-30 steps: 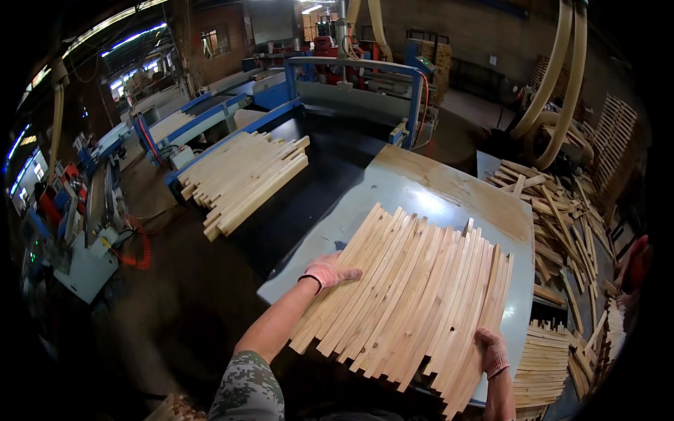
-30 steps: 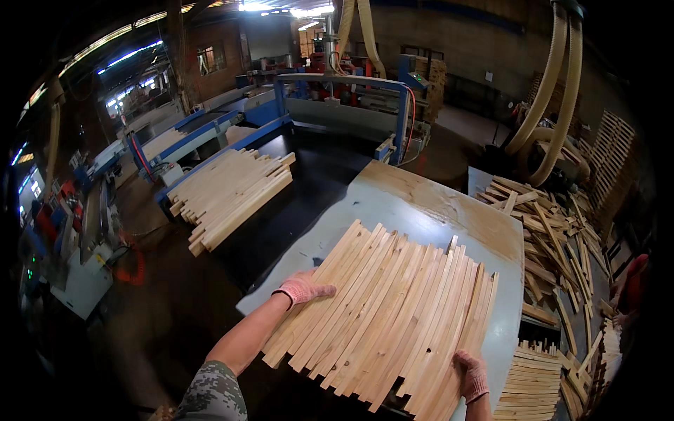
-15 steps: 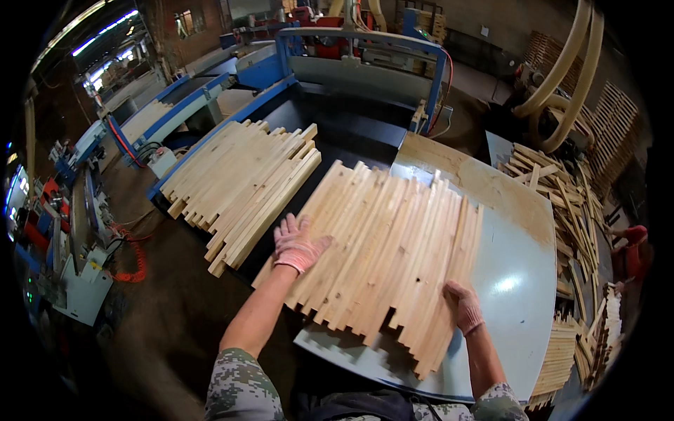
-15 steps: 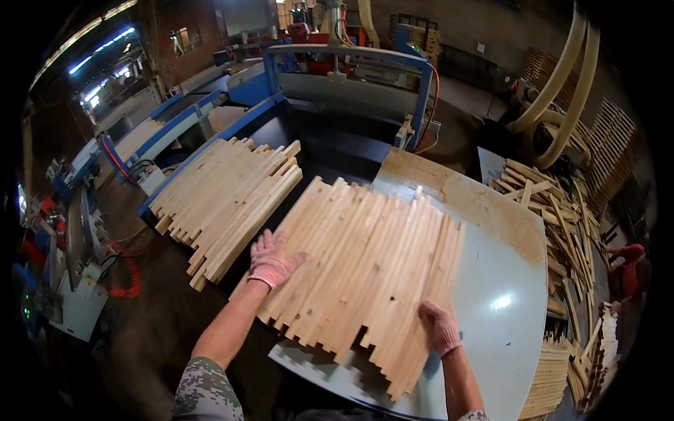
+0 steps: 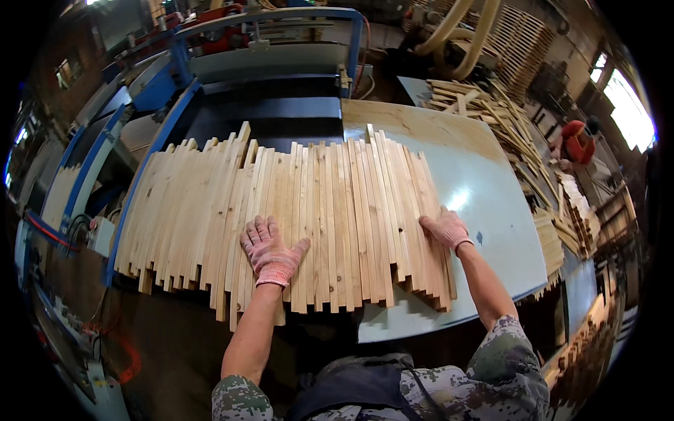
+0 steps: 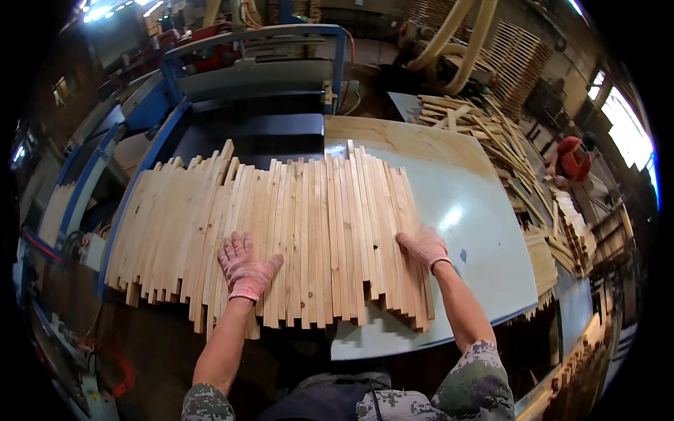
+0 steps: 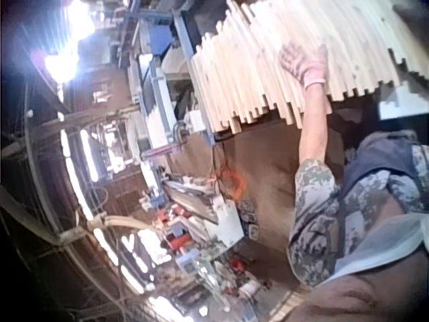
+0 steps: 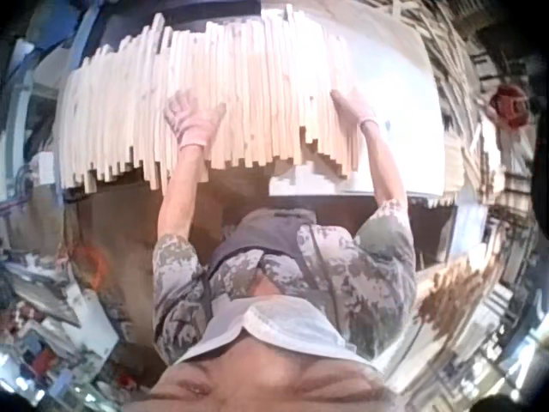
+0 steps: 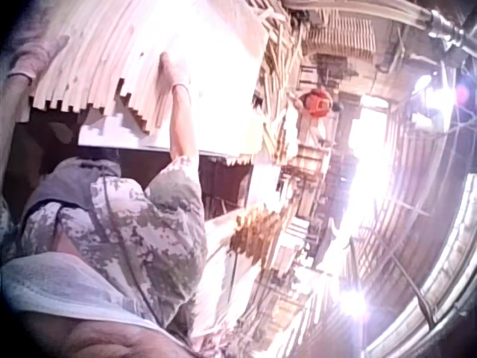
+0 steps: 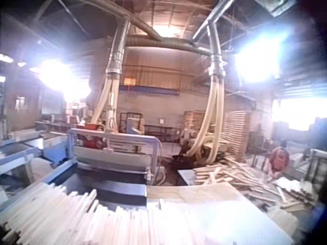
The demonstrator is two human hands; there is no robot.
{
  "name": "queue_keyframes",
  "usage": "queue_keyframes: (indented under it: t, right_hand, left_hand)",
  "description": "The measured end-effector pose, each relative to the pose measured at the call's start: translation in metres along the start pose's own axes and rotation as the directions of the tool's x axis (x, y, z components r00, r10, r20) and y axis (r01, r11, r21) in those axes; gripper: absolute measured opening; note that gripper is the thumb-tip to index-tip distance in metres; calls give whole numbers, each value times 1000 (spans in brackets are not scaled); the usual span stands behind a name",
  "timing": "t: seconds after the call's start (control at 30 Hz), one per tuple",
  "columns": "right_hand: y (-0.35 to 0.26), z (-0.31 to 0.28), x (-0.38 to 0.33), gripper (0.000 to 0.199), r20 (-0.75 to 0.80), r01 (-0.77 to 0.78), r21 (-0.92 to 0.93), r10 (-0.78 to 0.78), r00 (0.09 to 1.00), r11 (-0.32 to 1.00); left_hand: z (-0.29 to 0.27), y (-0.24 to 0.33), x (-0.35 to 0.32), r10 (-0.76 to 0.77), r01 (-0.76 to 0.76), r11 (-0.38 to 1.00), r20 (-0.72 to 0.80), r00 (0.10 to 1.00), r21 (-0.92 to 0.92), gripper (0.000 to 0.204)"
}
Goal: The person repeatedly picks up stacks of light-colored wooden planks from a metal table and places them onto a conveyor belt. They align the planks before moving them and continue this cycle throughout the clip.
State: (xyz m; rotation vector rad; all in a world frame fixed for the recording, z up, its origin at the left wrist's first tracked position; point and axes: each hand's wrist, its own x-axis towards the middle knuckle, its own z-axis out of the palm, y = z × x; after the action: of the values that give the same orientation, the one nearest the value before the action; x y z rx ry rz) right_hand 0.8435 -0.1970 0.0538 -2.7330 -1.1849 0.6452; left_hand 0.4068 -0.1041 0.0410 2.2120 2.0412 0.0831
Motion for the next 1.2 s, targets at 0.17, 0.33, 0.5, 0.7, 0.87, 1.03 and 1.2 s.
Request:
queue_keyframes:
  t: [0.17,0.33,0.5,0.7,0.87,1.03,1.2]
  right_hand:
    - [-73,42,-31,99,-361,435,-87,-436,825,896]
    - [-170,85,-38,80,-176,448,-170,-474,863,878]
    - [-200,81,-24,75,-245,391,-163,-421,873,906]
    - [-189,76,-22,73,-284,457,-136,-476,832,879]
    - [-156,67,-10,64,-268,414,-185,-451,851,891]
    - [-120,64,-1,65,-405,430,-145,-450,796,891]
    - [-116,59,1,64,-337,481,-81,-478,811,873]
  left_hand:
    - [-10,-3,0,43,-41,998,33,999,-42,102]
    - [4,23,10,299,-298,954,54,953,-30,90]
    - [32,80,-7,543,-532,837,71,837,-128,78]
    - [38,80,-6,541,-537,840,48,840,-74,72]
    - [40,79,-8,568,-568,820,-19,823,-63,70]
    - [39,83,-8,549,-546,835,36,835,-71,74]
    - [22,35,-7,495,-489,830,-51,868,-267,78]
